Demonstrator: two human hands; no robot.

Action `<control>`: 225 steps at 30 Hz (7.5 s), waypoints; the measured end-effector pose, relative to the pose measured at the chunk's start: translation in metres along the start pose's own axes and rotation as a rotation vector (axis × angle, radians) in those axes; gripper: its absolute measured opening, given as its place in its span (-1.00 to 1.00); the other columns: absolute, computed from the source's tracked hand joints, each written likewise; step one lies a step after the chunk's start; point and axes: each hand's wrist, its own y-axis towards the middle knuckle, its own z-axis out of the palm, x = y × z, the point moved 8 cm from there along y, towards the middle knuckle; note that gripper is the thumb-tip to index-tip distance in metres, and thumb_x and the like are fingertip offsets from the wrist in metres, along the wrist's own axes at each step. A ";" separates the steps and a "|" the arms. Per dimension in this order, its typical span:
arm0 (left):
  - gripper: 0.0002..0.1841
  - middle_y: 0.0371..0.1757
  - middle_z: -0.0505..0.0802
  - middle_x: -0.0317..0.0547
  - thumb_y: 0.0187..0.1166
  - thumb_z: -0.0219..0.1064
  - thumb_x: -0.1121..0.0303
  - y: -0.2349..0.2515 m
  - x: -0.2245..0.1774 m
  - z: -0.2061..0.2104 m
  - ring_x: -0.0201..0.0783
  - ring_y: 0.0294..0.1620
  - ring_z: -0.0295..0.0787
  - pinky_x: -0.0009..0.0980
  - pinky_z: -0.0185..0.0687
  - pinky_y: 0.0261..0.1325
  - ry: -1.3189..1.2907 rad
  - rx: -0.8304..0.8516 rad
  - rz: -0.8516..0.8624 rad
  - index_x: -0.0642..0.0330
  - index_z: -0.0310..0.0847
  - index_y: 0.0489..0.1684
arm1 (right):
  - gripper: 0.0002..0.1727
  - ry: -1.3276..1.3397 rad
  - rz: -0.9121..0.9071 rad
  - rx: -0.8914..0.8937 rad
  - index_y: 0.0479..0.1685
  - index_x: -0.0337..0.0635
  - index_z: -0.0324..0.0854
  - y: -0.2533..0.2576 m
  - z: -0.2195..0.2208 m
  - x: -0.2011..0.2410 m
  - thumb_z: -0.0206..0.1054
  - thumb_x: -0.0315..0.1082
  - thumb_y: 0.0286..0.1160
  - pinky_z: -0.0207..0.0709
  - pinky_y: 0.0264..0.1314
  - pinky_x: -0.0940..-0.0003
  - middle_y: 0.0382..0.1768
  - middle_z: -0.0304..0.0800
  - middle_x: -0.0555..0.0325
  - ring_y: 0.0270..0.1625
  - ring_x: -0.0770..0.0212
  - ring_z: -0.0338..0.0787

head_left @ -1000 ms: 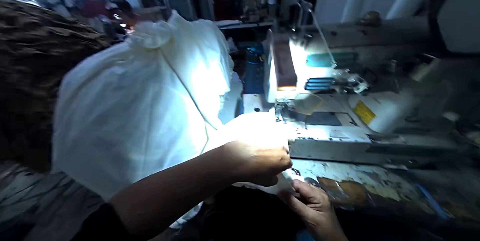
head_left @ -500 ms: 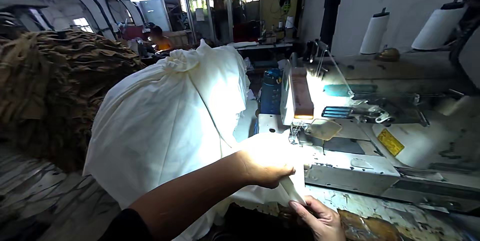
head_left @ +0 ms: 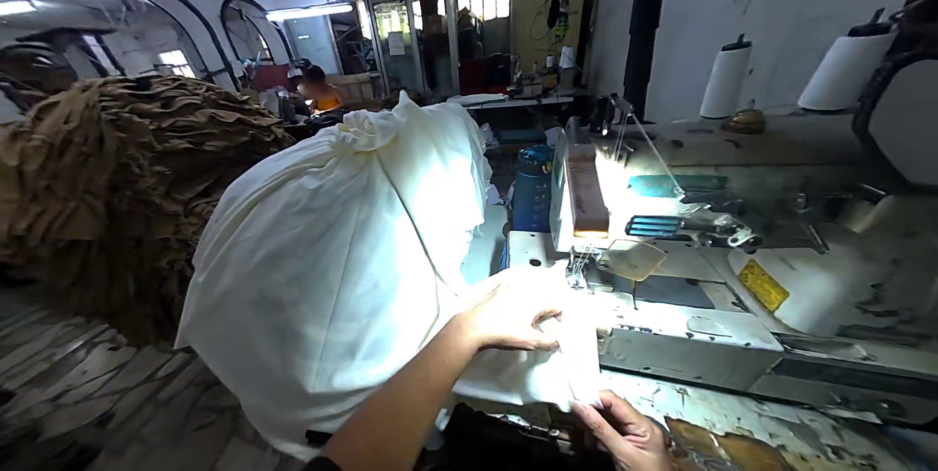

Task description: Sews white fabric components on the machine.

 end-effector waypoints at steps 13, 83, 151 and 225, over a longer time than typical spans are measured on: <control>-0.78 -0.23 0.85 -0.09 0.47 0.52 0.32 -0.005 0.012 0.001 -0.40 -0.17 0.67 -0.42 0.51 0.00 -0.441 -0.071 0.059 0.31 0.82 -0.13 | -0.94 -0.002 0.011 0.001 -0.30 -0.22 0.71 0.000 -0.001 -0.001 0.39 -0.57 0.44 0.66 -0.30 0.69 -0.46 0.80 0.53 -0.46 0.70 0.71; -0.78 -0.41 0.74 -0.22 0.47 0.52 0.28 -0.004 0.018 0.008 -0.44 -0.28 0.55 -0.39 0.40 -0.05 -0.401 -0.053 -0.004 0.29 0.78 -0.35 | -0.96 -0.006 -0.051 -0.042 -0.31 -0.18 0.74 -0.002 -0.003 -0.002 0.42 -0.51 0.41 0.65 -0.35 0.72 -0.47 0.81 0.52 -0.48 0.69 0.71; -0.76 -0.51 0.67 -0.16 0.43 0.53 0.35 -0.007 0.019 0.006 -0.38 -0.36 0.50 -0.35 0.38 -0.12 -0.494 -0.143 0.050 0.38 0.69 -0.45 | -0.91 -0.063 -0.036 -0.014 -0.28 -0.19 0.69 -0.001 0.002 0.000 0.33 -0.57 0.49 0.68 -0.29 0.67 -0.47 0.78 0.58 -0.46 0.68 0.72; -0.70 -0.66 0.53 -0.30 0.46 0.20 0.15 -0.003 -0.052 -0.069 -0.18 -0.45 0.58 -0.11 0.33 -0.21 0.698 0.052 0.187 -0.06 0.64 -0.69 | -0.83 -0.306 -0.452 0.075 -0.28 -0.27 0.87 0.066 -0.003 0.025 0.48 -0.32 0.48 0.64 -0.06 0.72 -0.33 0.93 0.11 -0.23 0.56 0.84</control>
